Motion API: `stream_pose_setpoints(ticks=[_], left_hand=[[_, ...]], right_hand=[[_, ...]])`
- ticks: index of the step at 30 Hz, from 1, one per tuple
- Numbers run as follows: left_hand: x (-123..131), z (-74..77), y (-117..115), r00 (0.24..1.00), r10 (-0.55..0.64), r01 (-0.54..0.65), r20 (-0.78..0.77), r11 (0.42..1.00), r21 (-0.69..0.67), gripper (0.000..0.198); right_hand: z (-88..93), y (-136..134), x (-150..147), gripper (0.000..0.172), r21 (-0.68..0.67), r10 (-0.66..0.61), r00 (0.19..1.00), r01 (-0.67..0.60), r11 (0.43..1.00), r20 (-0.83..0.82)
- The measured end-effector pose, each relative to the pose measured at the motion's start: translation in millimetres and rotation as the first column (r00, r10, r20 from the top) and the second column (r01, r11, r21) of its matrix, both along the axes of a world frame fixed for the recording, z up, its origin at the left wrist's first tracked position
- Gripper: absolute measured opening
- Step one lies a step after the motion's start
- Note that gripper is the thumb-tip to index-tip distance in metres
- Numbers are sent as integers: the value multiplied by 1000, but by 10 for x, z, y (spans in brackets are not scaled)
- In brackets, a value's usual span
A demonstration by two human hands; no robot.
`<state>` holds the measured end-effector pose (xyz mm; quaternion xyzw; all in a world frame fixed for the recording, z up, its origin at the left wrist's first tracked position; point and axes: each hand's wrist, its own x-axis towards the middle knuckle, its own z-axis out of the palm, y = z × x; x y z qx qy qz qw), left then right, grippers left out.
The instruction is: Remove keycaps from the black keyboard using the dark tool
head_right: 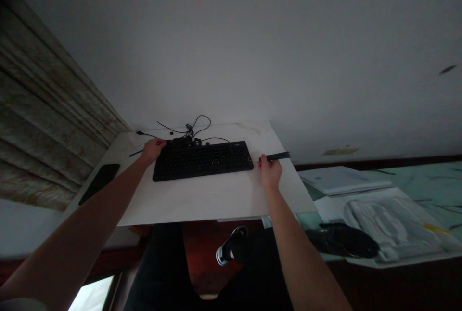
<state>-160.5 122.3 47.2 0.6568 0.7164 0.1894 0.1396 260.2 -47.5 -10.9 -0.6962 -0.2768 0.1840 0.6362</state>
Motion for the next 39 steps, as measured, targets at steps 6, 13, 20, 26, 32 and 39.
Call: stream_pose_setpoints(ticks=[6,13,20,26,32,39], left_hand=[[-140,-94,-11,998,47,-50,-39,997,-63,25],[-181,-70,-29,996,26,-24,-82,1000,19,33],[703,-9,-400,933,-333,360,-138,876,321,30],[1983,-206,-994,683,-716,725,-142,644,243,23],[2350,-435,-1212,756,-646,648,-104,717,259,27],[2316,-486,-1194,778,-627,609,-38,738,290,36]], right_hand=[[16,11,-9,43,-2,-6,1000,6,1000,-12],[63,3,-40,39,-27,-8,1000,7,1000,-12],[6,13,-14,41,-13,-5,1000,5,1000,-8],[-6,1,11,43,10,-8,1000,8,1000,-8],[-69,20,69,50,21,6,999,-5,1000,-41],[117,58,38,52,46,100,982,-94,994,-159]])
